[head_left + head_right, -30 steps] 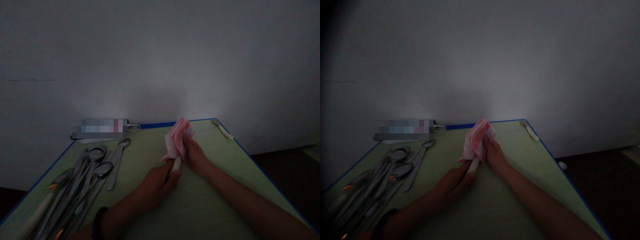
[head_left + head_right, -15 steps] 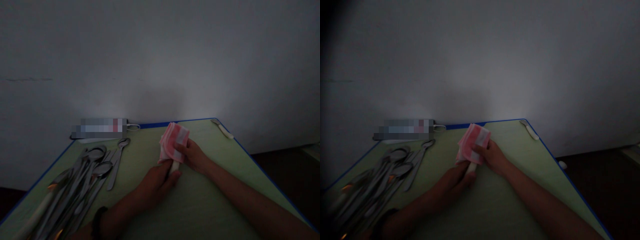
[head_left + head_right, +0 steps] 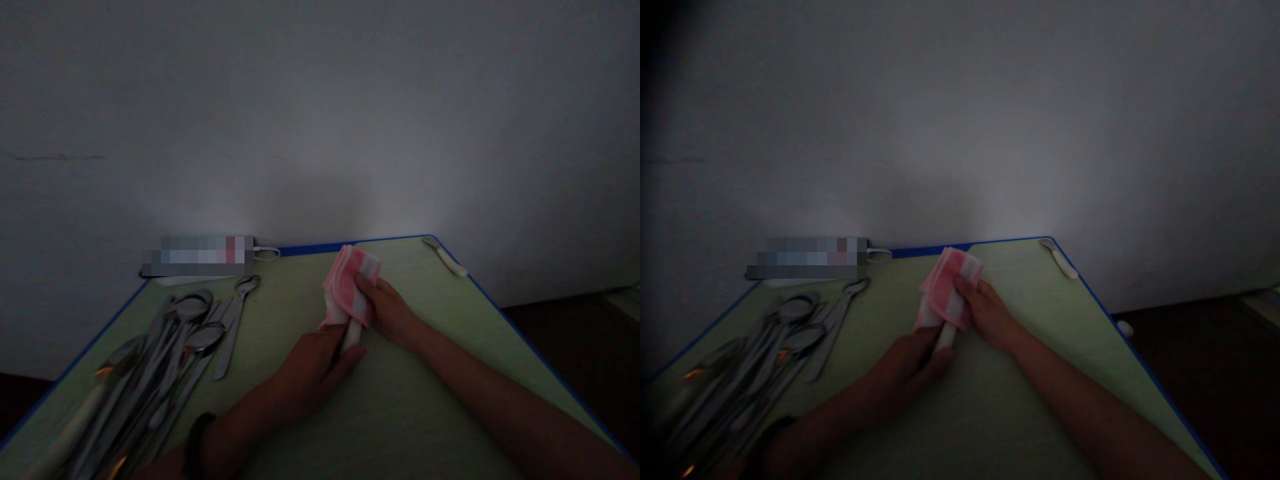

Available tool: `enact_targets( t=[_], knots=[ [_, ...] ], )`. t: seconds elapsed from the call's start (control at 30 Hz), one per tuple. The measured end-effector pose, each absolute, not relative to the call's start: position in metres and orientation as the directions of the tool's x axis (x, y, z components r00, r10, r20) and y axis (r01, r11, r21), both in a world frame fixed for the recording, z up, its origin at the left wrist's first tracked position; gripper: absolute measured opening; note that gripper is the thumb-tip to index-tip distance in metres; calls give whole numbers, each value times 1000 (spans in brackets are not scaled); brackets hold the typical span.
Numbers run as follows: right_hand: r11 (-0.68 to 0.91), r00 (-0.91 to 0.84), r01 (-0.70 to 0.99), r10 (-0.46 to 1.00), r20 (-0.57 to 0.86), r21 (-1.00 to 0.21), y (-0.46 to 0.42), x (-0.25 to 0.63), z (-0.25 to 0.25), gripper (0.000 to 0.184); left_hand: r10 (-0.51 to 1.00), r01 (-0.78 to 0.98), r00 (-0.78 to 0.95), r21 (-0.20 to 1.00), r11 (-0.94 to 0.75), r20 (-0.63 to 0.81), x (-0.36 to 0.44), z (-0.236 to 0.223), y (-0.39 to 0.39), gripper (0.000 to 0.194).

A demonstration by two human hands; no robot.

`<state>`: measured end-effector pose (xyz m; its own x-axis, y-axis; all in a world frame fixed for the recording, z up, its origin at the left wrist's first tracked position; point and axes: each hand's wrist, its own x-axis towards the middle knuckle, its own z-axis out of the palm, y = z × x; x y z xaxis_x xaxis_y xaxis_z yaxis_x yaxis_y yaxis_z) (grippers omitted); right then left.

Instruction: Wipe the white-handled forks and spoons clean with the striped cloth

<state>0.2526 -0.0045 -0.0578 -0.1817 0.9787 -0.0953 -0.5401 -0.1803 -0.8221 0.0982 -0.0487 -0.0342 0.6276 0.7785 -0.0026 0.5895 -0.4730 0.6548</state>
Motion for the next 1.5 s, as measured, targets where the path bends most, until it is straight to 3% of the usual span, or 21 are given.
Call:
enact_targets(
  t=[0.37, 0.6, 0.97, 1.3, 1.5],
  knots=[
    [-220, -136, -593, 976, -172, -775, 0, 253, -60, 10, 772, 598, 635, 636, -487, -6, 98, -36, -49, 31],
    [-234, -116, -578, 972, -205, -782, -1, 255, -59, 11, 768, 629, 640, 573, -525, 1, 99, -37, -47, 30],
    [-201, -212, -591, 973, -90, -781, -4, 254, -53, 18, 749, 645, 660, 547, -534, -48, 98, -33, -49, 32],
    [-241, -118, -564, 970, -212, -790, -2, 257, -60, 2, 744, 643, 668, 517, -565, -18, 97, -38, -48, 29],
    [-275, -139, -629, 960, -242, -727, -2, 251, -53, 8, 740, 631, 672, 536, -560, -18, 97, -37, -48, 32]
  ],
)
